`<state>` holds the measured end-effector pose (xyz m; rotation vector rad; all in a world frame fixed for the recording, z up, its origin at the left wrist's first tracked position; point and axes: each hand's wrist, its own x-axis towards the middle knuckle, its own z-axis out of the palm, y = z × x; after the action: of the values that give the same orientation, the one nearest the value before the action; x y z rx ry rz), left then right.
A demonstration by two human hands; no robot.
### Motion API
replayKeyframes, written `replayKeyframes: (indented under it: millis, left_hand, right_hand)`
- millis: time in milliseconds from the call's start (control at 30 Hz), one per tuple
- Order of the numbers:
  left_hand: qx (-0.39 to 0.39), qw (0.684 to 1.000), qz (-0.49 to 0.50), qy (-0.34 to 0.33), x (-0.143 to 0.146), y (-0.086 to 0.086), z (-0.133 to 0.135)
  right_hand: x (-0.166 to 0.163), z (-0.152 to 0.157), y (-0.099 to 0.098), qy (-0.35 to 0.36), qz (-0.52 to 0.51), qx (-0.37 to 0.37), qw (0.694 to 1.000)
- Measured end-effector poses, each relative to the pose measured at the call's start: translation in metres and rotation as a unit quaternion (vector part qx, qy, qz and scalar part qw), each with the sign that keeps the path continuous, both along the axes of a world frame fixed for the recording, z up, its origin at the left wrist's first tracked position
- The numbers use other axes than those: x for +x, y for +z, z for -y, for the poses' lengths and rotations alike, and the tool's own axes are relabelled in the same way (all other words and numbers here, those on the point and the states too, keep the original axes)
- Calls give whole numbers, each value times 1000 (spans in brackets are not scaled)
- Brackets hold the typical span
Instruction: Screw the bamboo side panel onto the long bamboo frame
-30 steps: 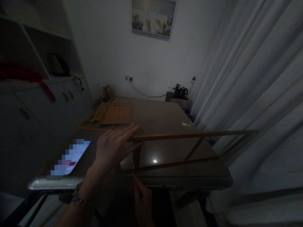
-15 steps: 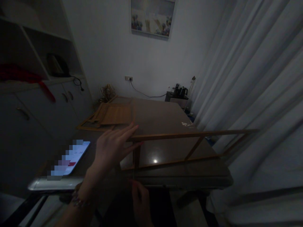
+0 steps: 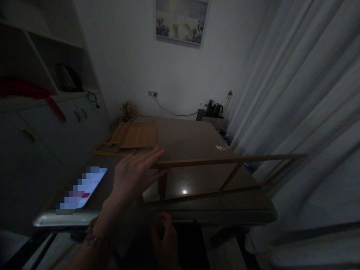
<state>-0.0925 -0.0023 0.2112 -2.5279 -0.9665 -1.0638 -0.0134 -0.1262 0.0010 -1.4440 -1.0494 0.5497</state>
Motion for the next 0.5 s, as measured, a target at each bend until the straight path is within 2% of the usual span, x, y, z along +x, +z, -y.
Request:
replayKeyframes:
  millis: [300, 500]
  left_hand:
    - [0, 1000, -12, 8, 0, 1, 0]
    - [-1, 1000, -11, 6, -1, 2, 1]
  right_hand:
    - [3, 4, 3, 30, -16, -29, 999]
    - [7, 6, 5, 25, -20, -30, 999]
